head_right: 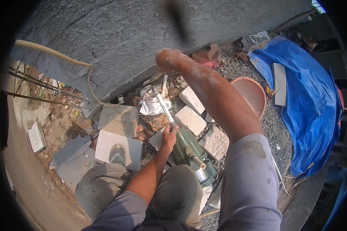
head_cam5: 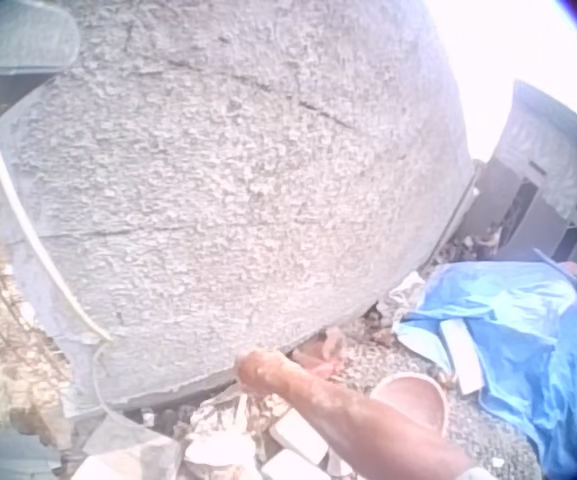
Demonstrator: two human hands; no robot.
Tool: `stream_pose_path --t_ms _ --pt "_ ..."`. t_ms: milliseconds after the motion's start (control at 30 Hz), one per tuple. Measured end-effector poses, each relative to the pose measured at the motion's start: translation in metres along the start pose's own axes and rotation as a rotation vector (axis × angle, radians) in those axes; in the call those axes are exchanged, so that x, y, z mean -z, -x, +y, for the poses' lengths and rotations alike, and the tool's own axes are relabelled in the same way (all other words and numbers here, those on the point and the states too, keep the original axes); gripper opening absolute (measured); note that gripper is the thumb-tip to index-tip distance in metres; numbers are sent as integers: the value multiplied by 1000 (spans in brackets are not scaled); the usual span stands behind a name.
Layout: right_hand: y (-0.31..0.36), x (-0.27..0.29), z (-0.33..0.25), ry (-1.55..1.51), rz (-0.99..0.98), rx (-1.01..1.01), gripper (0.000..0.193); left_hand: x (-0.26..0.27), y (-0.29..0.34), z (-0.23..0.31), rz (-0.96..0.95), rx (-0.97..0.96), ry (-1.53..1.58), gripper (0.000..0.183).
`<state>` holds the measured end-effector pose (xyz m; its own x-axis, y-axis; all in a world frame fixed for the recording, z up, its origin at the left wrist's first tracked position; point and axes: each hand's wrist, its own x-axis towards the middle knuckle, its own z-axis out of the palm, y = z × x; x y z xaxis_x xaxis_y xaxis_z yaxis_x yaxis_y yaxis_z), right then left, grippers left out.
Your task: The person walks through a construction site, picks up a wooden stick, and then squats to work on a water pump and electrical components. They connect a hose to the pump and plug in a power cord.
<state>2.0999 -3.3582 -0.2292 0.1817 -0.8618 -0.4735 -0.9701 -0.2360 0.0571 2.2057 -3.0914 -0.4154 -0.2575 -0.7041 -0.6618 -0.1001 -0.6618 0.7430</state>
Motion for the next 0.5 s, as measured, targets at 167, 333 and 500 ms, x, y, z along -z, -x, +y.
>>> stream_pose_path --t_ms 167,333,500 --pt "2 -6 4 15 74 35 21 -2 3 1 7 -23 25 28" --pt "3 1 3 15 5 20 22 0 6 7 -29 20 9 31" --pt "11 6 0 -24 -20 28 21 1 11 3 49 -37 -67 35"
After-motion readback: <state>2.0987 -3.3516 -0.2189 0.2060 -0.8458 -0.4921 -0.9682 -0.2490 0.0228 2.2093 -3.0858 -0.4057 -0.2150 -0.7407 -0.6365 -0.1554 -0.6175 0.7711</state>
